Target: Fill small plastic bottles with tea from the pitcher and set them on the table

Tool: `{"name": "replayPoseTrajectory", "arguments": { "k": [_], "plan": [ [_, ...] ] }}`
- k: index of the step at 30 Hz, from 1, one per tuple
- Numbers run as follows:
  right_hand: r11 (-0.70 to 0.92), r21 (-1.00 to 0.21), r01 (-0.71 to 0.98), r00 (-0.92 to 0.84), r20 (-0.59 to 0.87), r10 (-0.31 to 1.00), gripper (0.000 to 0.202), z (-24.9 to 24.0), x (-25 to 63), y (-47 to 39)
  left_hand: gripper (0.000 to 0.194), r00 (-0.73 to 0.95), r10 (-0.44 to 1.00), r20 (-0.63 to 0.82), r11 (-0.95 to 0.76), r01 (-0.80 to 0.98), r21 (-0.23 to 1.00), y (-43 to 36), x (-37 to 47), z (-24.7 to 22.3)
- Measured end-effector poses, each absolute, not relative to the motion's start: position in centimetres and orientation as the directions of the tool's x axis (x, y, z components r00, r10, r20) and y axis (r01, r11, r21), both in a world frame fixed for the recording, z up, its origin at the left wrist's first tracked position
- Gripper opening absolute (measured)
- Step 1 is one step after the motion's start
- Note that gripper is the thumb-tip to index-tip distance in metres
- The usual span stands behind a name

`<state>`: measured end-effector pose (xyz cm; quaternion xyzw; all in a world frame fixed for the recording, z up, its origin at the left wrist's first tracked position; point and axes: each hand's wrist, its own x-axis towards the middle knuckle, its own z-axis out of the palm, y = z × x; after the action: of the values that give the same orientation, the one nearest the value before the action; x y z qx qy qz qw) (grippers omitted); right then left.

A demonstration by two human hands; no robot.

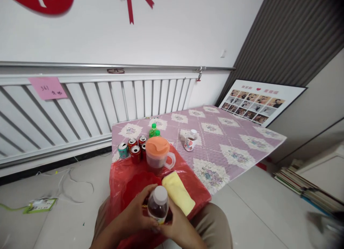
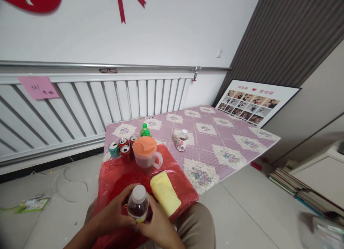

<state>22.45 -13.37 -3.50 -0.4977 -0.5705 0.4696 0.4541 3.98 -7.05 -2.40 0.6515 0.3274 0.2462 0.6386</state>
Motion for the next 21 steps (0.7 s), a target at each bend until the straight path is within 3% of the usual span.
{"name": "replayPoseTrajectory", "arguments": {
  "k": [2, 5, 7, 11, 14, 21],
  "plan": [
    [-0.01, -0.995, 0.096, -0.138, -0.024, 0.99, 0.07, -3.5, 23.5, -13.6, 0.097, 0.644, 0.762, -0.064, 0.01, 0.087, 0.996, -6.3, 3.9, -3.2],
    [-0.107, -0.992, 0.062, -0.061, -0.111, 0.992, 0.066, -4.0, 26.3, -13.5, 0.067, 0.451, 0.891, 0.049, -0.142, 0.173, 0.975, -3.5, 2.6, -5.3],
    [-0.126, -0.991, 0.041, 0.063, -0.124, 0.99, 0.061, -4.4, 28.6, -12.9, 0.05, 0.278, 0.957, 0.083, -0.164, 0.284, 0.945, -0.9, 1.1, -7.3],
    [-0.055, -0.992, 0.113, 0.395, -0.006, 0.919, 0.057, -4.7, 33.3, -10.3, 0.048, -0.012, 0.998, 0.065, -0.052, 0.467, 0.883, 3.2, -1.9, -11.5],
    [-0.018, -0.975, 0.221, 0.531, 0.104, 0.841, 0.051, -4.7, 36.0, -7.5, 0.045, -0.056, 0.997, 0.055, -0.019, 0.5, 0.866, 4.1, -3.0, -13.7],
    [-0.043, -0.927, 0.374, 0.602, 0.207, 0.772, 0.044, -6.9, 39.0, -0.1, 0.037, -0.097, 0.993, 0.062, -0.001, 0.536, 0.844, 3.5, -2.7, -16.3]
  ]
}}
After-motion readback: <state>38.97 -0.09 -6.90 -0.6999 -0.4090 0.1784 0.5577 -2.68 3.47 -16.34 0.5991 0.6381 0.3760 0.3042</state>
